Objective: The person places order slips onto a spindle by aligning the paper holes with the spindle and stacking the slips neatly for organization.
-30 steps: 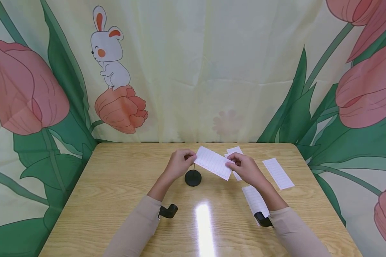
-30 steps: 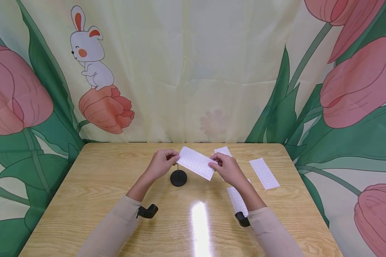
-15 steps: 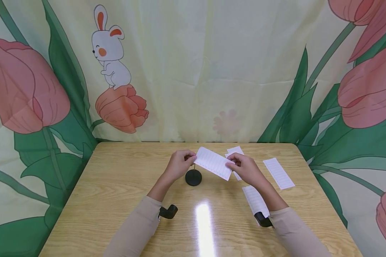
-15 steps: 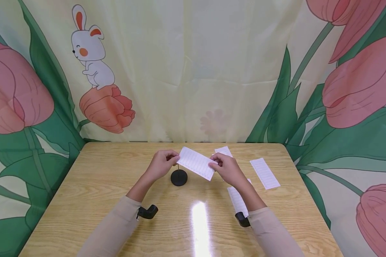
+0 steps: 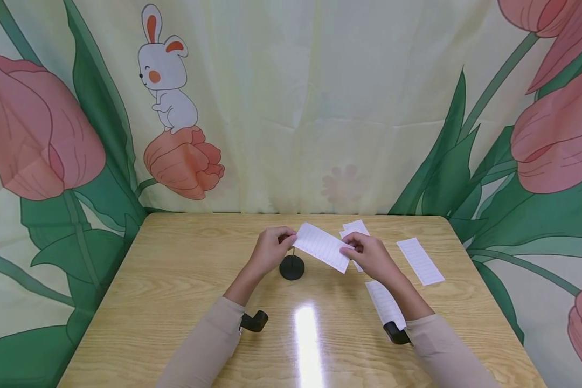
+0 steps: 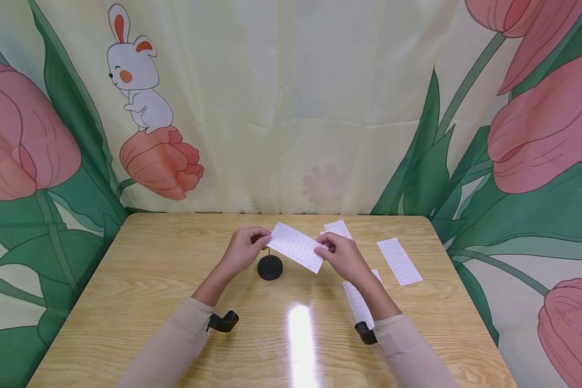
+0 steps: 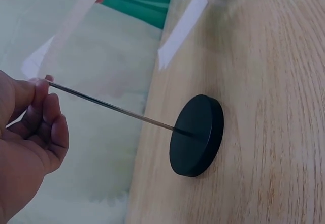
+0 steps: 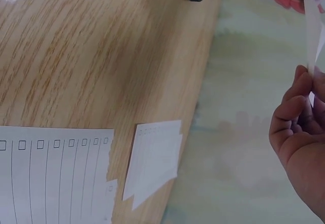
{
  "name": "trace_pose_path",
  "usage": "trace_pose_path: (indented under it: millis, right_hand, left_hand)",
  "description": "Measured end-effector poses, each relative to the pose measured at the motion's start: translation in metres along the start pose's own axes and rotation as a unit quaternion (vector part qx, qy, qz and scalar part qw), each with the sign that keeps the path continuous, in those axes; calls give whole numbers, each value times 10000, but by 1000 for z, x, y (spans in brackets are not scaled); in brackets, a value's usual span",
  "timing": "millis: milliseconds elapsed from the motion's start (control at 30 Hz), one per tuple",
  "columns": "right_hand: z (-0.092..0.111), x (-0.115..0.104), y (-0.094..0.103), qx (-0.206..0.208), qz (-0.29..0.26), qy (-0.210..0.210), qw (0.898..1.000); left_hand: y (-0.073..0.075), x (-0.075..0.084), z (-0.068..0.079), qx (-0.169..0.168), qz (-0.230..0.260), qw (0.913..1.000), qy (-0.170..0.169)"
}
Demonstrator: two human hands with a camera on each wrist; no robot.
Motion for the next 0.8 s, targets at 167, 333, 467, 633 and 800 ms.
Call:
trace_pose_path:
  millis: [167,333,467,633,800]
  right_hand:
    - [1,1,-1,26,-2,45,10000]
    - [2,2,-1,57,41,97,9999]
    - [1,4,-2,78,63,97,9999]
    - [2,6,-4,50,38,74,10000]
    - [5,7,-6,-18,48,72,10000]
  left_hand:
    - [-3,-2,-1,25,83,10000,46]
    - [-5,-4,-1,14,235,9997,96]
    - [-5,-5,-1,-38,279,9996,93]
    - [-4,-5,-2,-90,140,9999,44]
    - [-4,-7,-2,-161,-16,9998,65]
Point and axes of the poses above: each hand's wrist, its own z-axis away from the middle knuckle, its own y-axis out of the back of the hand, x = y × z, the point moved 4 cm from there along -z, towards the middle knuckle, and after that the axes turned 14 degrees about -z, right-handed, at the moved point
